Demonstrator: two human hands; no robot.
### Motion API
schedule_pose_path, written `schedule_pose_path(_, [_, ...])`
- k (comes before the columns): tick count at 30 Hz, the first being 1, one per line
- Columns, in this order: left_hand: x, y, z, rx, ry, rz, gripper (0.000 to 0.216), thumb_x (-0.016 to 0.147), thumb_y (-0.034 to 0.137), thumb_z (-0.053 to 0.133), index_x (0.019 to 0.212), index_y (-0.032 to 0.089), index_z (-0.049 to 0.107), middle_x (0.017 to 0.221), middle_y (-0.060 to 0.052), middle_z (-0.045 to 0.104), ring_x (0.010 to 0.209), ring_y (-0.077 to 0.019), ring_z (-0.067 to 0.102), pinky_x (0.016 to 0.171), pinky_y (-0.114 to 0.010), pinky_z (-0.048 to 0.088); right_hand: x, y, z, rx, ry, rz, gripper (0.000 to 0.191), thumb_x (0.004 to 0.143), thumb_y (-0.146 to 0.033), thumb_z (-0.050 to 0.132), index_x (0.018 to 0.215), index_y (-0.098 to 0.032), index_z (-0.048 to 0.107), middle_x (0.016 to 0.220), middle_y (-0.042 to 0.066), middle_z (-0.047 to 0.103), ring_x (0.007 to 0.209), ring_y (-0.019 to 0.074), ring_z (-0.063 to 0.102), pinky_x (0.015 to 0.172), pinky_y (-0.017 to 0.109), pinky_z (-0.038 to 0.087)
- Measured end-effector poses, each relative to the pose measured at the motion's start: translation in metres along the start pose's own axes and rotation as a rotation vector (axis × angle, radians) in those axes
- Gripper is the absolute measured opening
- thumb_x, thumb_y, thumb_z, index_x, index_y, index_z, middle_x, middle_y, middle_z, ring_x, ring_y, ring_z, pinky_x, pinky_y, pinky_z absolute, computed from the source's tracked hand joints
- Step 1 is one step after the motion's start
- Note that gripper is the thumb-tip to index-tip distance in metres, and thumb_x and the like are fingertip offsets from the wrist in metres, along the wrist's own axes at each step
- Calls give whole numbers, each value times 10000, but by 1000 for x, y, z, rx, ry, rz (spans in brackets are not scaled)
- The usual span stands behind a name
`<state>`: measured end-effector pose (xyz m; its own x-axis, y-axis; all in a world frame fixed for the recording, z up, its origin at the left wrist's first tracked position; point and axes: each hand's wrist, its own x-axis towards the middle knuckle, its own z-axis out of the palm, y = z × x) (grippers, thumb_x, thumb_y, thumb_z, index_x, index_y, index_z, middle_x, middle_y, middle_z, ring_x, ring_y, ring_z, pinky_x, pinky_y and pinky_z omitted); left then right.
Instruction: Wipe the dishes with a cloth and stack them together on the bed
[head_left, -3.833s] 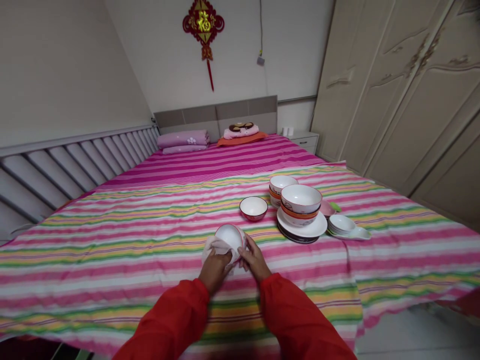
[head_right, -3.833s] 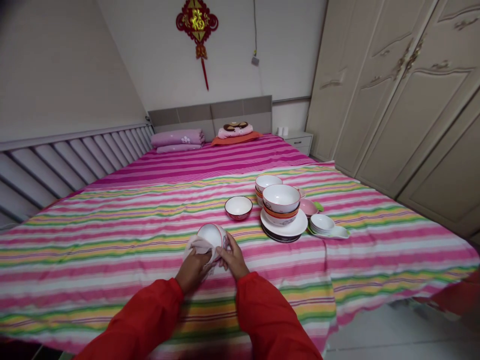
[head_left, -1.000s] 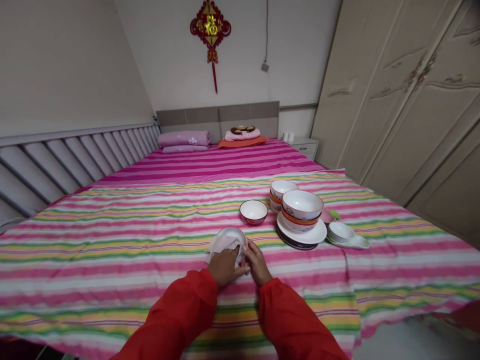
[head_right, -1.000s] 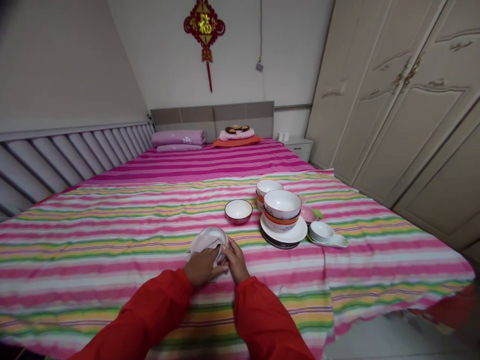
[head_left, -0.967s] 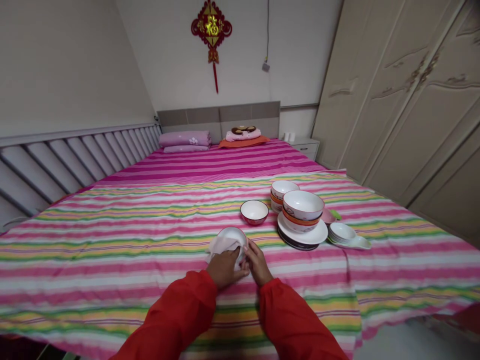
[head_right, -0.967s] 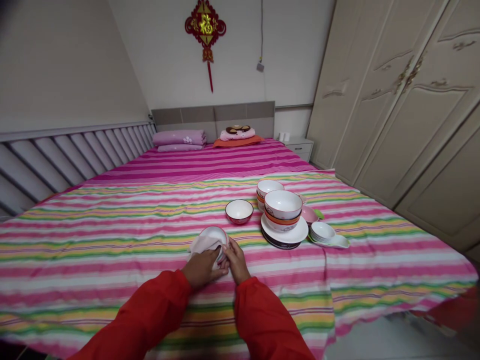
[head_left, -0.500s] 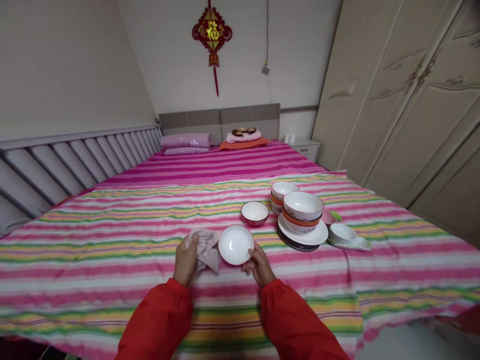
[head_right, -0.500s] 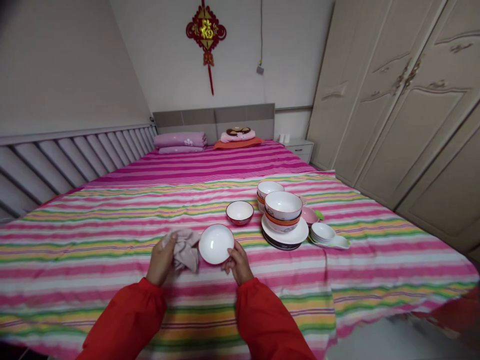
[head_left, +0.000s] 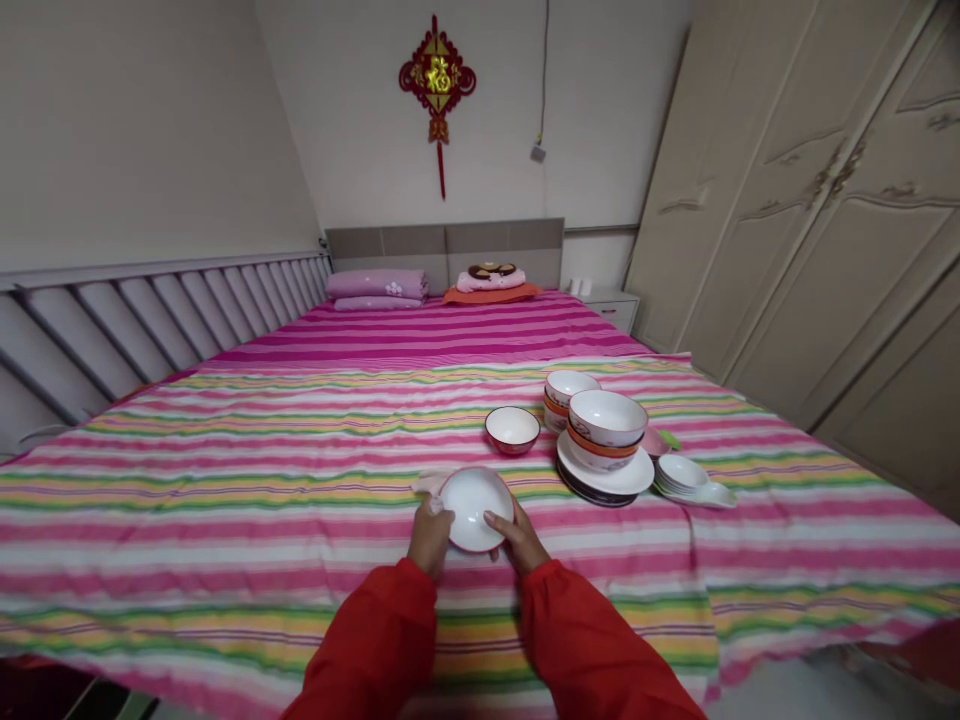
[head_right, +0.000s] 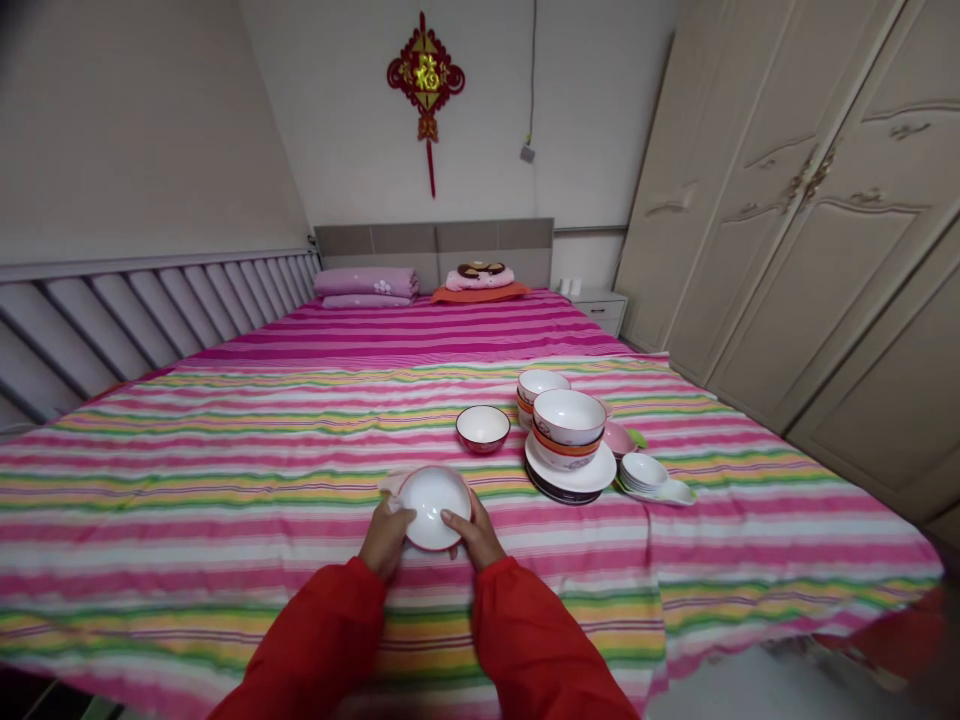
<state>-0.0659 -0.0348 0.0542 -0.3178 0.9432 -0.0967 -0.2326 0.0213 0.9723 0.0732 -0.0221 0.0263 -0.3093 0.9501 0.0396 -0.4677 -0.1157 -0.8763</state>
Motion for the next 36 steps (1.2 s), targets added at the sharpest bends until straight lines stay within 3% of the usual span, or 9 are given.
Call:
schedule_pose_path(3, [0,20,-11,110,-65,163,297,582,205,592,872,162,643,954,-83,725,1016,-260,651,949,-405,481,-5,-8,7,-86,42,-88,525,676,-442,770,1108,-164,661,931,81,717,818,239,674,623,319,559])
schedule_pose_path(7, [-9,22,-11,204,-143,265,352,671,264,588,994,149,669,1131,-114,694,1138,-255,599,1023,-402,429,-9,-23,15,-115,202,-176,501,681,-470,766,1101,-206,691,1188,75,672,1164,287,560,966,404,448])
schedule_pose_path(13, [-34,-14,16,-195,-7,46,534,668,296,646,1177,143,591,990,-105,729,961,-253,684,861,-404,538,-13,-26,28,36,409,-209,446,688,-472,715,1031,-188,701,1043,71,709,1010,275,625,858,374,490])
schedule_pose_path(17, [-47,-26,35,-230,-6,-45,478,707,340,656,1150,168,611,973,-123,730,949,-269,693,829,-403,555,-21,-21,41,82,543,-276,387,757,-466,635,1046,-210,664,994,52,689,954,242,634,801,348,510])
schedule_pose_path(22, [-47,-5,24,-222,-26,-47,535,664,355,690,1140,121,620,942,-139,735,936,-304,695,827,-439,550,-37,-40,43,-3,254,-223,463,747,-425,693,1150,-208,618,1066,74,682,988,263,627,827,367,505])
schedule_pose_path(26, [-45,36,4,-32,-107,215,460,648,298,691,1076,132,664,1066,-125,718,1086,-283,637,987,-424,465,-40,-61,35,-173,142,-278,521,626,-316,776,1123,-206,659,1103,63,676,1049,281,595,901,377,466])
schedule_pose_path(28, [-46,53,1,85,-160,356,384,670,283,671,1029,152,694,1115,-115,708,1152,-270,599,1041,-403,422,-40,-66,35,-204,135,-305,511,603,-261,765,1103,-214,676,1027,46,686,998,267,606,887,372,468])
schedule_pose_path(31, [-51,61,5,72,-160,364,375,676,290,673,1027,161,702,1117,-106,709,1144,-269,603,1038,-406,426,-42,-69,40,-171,187,-340,517,606,-244,748,1117,-214,674,937,33,678,920,242,616,854,358,476])
schedule_pose_path(36, [-66,23,14,-144,-85,177,423,711,365,668,1076,150,671,1011,-109,729,1075,-286,639,1006,-462,444,-47,-64,52,-33,367,-324,535,618,-305,749,1132,-184,666,1001,67,687,965,252,616,869,366,476])
